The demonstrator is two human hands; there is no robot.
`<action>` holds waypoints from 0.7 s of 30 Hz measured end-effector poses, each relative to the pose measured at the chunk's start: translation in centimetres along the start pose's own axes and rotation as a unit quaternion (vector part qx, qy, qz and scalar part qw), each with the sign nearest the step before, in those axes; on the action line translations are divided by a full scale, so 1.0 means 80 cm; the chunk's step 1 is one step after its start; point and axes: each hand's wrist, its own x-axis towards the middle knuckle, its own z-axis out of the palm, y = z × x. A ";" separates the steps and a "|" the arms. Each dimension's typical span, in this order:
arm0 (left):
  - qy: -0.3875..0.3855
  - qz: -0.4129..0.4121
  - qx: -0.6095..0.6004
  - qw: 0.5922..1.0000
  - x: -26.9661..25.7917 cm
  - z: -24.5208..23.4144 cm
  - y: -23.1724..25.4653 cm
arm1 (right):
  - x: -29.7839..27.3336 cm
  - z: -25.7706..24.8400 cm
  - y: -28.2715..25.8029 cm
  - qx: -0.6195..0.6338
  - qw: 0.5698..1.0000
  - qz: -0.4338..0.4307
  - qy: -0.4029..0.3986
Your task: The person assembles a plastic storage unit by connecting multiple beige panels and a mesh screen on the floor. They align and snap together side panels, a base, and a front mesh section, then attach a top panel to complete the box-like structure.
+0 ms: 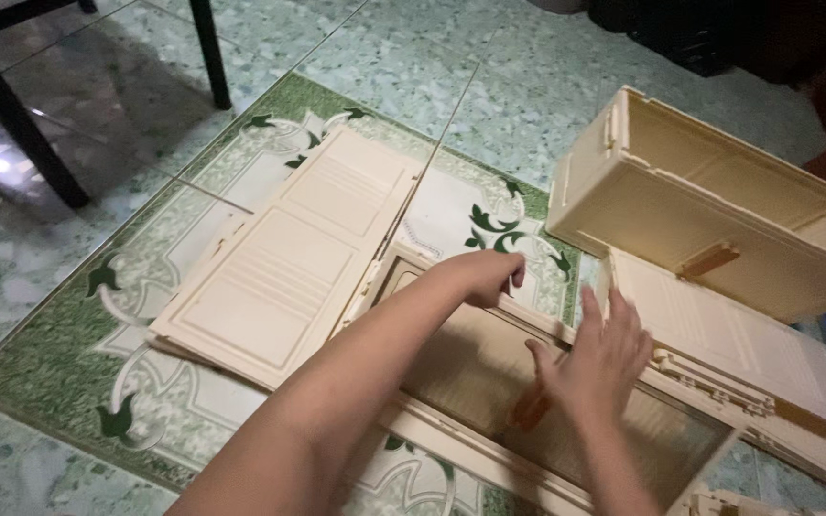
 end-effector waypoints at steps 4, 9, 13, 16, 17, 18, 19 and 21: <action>-0.048 -0.023 -0.060 0.997 -0.001 -0.020 -0.018 | 0.033 -0.017 -0.002 0.113 0.960 0.022 -0.256; 0.163 -0.106 -0.148 0.970 -0.050 -0.058 -0.132 | 0.041 -0.014 0.002 0.089 0.962 -0.036 -0.255; 0.135 -0.295 -0.195 0.926 -0.120 -0.062 -0.196 | 0.053 -0.018 -0.022 0.050 0.945 -0.065 -0.317; -0.058 -0.343 -0.078 0.934 -0.177 -0.043 -0.209 | 0.064 -0.020 -0.062 0.019 0.905 -0.070 -0.418; -0.090 -0.349 -0.046 0.932 -0.190 -0.033 -0.207 | 0.070 -0.021 -0.077 0.032 0.904 -0.082 -0.419; -0.122 -0.353 -0.019 0.927 -0.202 -0.020 -0.202 | 0.075 -0.022 -0.091 0.045 0.901 -0.093 -0.421; -0.127 -0.357 0.005 0.926 -0.210 -0.007 -0.197 | 0.081 -0.023 -0.106 0.057 0.899 -0.103 -0.422; -0.087 -0.360 0.048 0.928 -0.218 0.016 -0.186 | 0.093 -0.021 -0.140 0.124 0.879 -0.098 -0.450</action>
